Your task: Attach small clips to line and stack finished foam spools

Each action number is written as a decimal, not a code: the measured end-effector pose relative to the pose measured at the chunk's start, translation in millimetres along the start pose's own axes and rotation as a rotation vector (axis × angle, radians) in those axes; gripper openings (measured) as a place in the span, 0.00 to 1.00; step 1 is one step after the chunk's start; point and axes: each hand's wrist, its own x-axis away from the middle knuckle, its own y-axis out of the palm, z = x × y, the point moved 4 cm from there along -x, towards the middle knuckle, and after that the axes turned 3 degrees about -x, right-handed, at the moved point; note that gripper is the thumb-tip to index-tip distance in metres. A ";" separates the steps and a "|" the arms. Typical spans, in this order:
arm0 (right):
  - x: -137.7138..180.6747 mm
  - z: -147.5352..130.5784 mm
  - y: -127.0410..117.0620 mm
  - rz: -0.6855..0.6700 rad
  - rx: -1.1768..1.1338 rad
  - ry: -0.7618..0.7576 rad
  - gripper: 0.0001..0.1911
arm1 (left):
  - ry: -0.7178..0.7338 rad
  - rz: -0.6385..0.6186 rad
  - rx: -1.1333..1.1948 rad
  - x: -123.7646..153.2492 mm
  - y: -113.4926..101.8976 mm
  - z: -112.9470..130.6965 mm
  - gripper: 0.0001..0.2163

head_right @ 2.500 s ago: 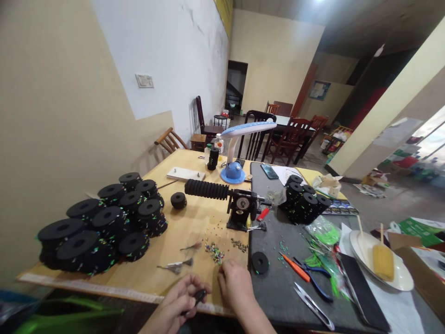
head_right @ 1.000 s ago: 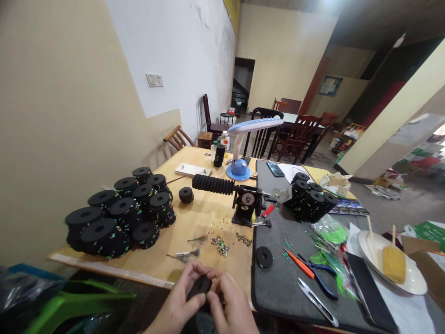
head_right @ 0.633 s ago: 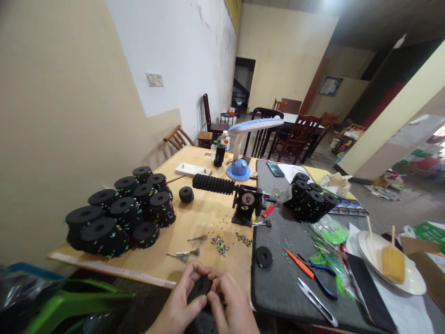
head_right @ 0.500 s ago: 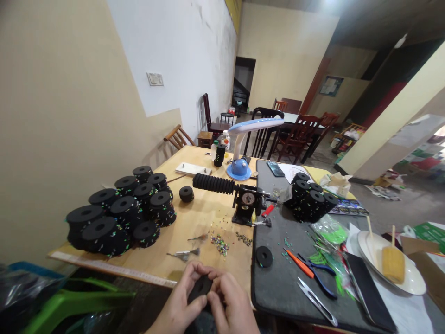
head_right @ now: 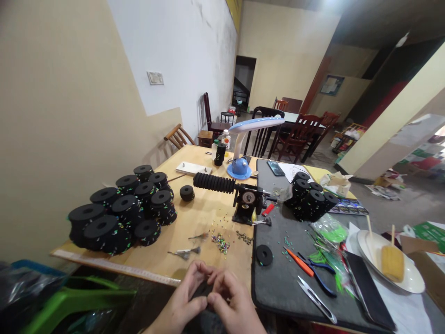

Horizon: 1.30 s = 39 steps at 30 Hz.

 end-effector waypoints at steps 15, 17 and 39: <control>-4.8 3.0 -1.4 -0.115 -0.204 0.108 0.13 | -0.042 -0.072 0.102 -2.0 -3.6 -14.9 0.19; -4.0 3.1 -1.1 -0.104 -0.161 0.076 0.13 | -0.052 -0.070 0.142 -1.8 -4.9 -19.6 0.19; 4.4 -9.0 2.2 -0.028 0.170 -0.209 0.06 | -0.118 0.030 0.160 -2.5 8.3 -13.5 0.13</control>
